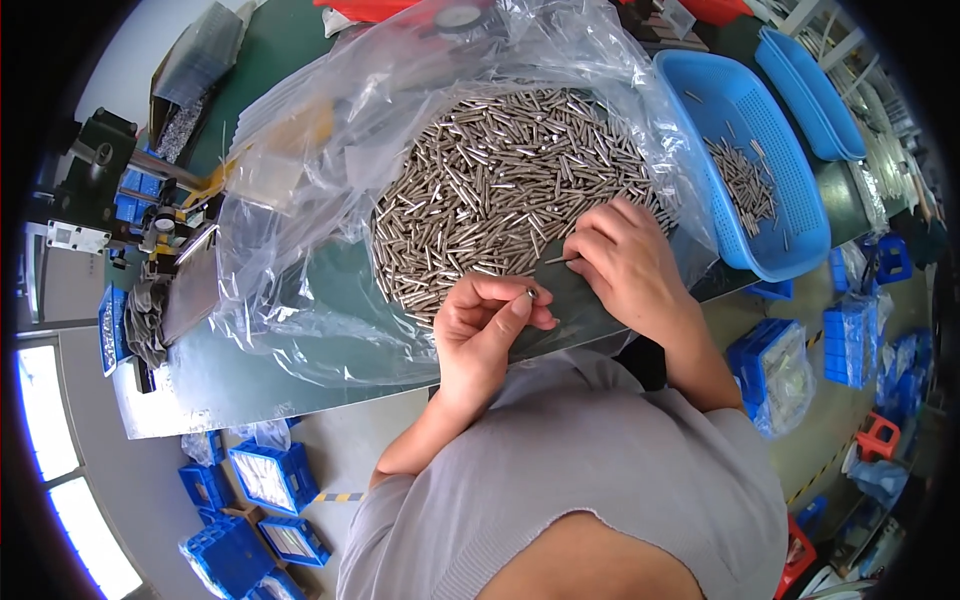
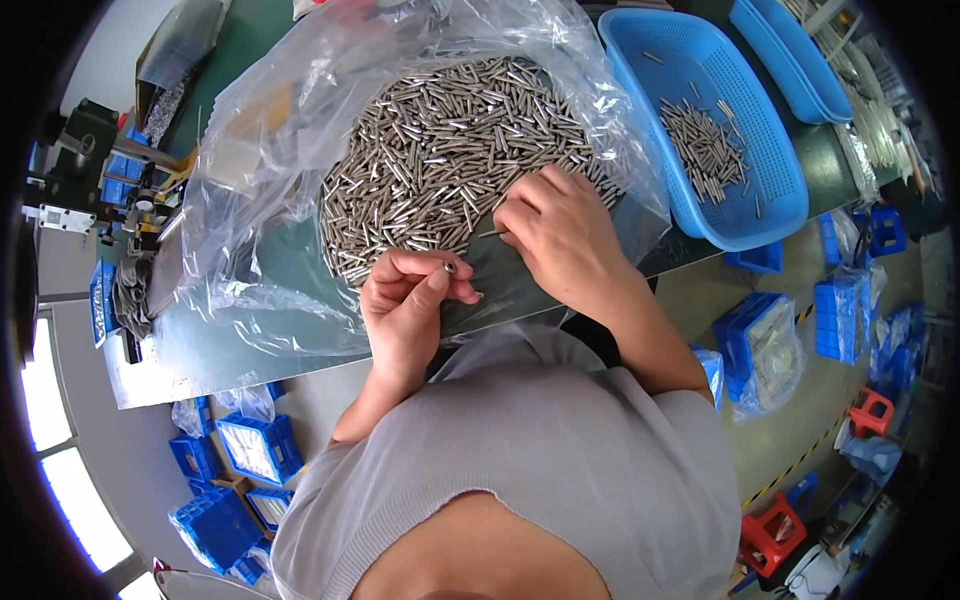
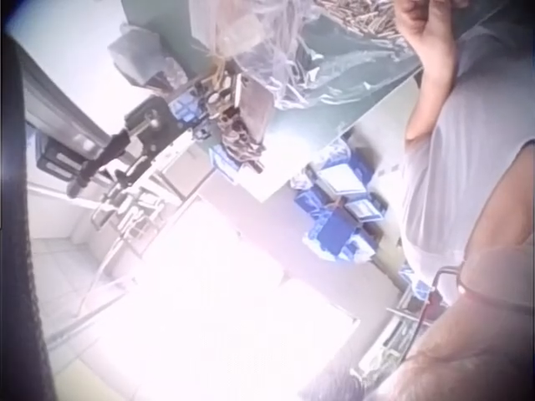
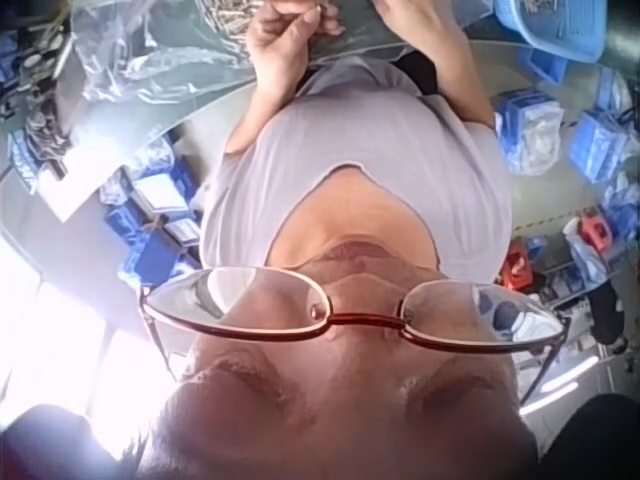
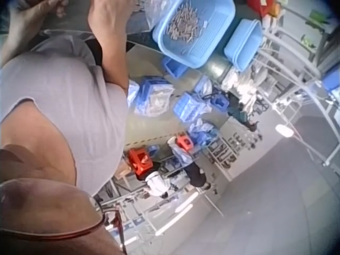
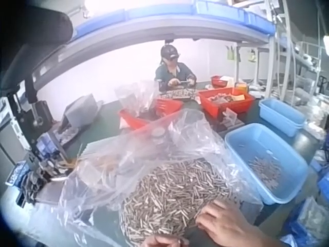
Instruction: Sorting and inspecting small cylindrical metal pins from a large bag into a blue basket.
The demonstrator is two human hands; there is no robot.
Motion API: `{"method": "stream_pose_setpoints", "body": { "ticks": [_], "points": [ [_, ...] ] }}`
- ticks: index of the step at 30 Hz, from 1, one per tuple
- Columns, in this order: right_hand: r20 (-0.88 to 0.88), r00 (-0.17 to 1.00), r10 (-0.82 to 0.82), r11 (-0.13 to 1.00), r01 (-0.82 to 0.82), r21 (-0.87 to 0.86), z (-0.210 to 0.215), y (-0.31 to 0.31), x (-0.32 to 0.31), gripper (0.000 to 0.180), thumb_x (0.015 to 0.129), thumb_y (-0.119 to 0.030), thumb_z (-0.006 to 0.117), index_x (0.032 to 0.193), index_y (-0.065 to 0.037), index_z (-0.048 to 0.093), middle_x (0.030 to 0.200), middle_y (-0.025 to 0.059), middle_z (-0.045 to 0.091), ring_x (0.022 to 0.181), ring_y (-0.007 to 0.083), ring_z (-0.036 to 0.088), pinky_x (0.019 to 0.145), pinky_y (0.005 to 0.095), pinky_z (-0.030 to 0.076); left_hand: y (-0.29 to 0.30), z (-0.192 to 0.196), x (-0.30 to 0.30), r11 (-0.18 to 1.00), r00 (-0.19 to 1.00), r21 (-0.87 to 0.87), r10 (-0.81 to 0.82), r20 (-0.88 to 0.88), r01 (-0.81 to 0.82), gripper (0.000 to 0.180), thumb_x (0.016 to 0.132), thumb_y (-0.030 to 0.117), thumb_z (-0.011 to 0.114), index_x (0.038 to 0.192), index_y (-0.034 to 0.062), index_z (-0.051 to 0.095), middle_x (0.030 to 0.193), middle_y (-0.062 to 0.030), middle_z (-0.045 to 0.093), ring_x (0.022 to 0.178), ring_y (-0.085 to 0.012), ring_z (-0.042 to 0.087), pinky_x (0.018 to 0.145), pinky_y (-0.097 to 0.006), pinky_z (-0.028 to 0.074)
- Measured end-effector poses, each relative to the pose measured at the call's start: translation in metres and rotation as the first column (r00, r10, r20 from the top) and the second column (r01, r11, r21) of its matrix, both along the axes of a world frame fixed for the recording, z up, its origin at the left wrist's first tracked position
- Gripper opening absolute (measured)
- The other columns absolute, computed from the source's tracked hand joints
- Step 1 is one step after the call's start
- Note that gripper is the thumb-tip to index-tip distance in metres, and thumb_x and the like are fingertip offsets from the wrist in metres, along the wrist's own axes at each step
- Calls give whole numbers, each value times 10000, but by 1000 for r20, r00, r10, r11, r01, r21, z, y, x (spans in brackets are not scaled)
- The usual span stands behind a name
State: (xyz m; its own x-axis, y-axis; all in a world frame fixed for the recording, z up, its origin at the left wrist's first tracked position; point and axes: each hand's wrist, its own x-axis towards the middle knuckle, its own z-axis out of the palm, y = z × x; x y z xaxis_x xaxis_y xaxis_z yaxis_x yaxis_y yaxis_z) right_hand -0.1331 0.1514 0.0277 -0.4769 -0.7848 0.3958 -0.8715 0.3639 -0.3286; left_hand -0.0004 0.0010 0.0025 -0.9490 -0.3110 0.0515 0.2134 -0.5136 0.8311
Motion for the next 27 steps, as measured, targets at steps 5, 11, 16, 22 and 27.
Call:
{"method": "stream_pose_setpoints", "body": {
  "ticks": [5,11,16,22,27],
  "points": [
    [-33,999,-11,1000,11,-15,-3,-2,0,172,685,-61,713,818,-93,607,872,21,549,858,237,522,765,364,421,2,4,-2,999,998,-12,44,41,-43,35,897,-22,553,930,-31,560,938,-196,642,725,-185,641,699,-325,564],
    [128,988,90,963,-53,-266,4,1,3,131,741,-56,690,815,-54,582,820,62,580,772,251,551,695,364,432,0,0,-2,999,1000,33,-10,12,9,54,909,-56,526,959,-40,536,967,-169,644,771,-179,654,743,-312,563],
    [255,950,182,919,-72,-388,15,-1,10,118,767,-74,676,794,-52,564,764,62,589,721,273,560,656,376,441,2,0,-1,1000,1000,-12,-10,11,10,73,904,-63,530,974,-44,534,971,-170,645,790,-186,659,749,-310,562],
    [250,946,207,904,-87,-418,14,-4,13,110,774,-77,671,792,-54,565,758,63,585,710,268,554,654,375,437,2,1,0,999,999,-34,-22,40,23,78,904,-56,542,980,-44,536,984,-168,646,805,-186,662,758,-307,557],
    [243,930,276,917,-178,-358,16,-5,16,118,776,-41,683,822,-33,574,770,68,578,731,235,549,664,334,434,-1,-2,2,997,999,-58,-43,24,45,79,907,-51,541,985,-40,535,973,-157,648,811,-181,660,763,-300,550]
  ]
}}
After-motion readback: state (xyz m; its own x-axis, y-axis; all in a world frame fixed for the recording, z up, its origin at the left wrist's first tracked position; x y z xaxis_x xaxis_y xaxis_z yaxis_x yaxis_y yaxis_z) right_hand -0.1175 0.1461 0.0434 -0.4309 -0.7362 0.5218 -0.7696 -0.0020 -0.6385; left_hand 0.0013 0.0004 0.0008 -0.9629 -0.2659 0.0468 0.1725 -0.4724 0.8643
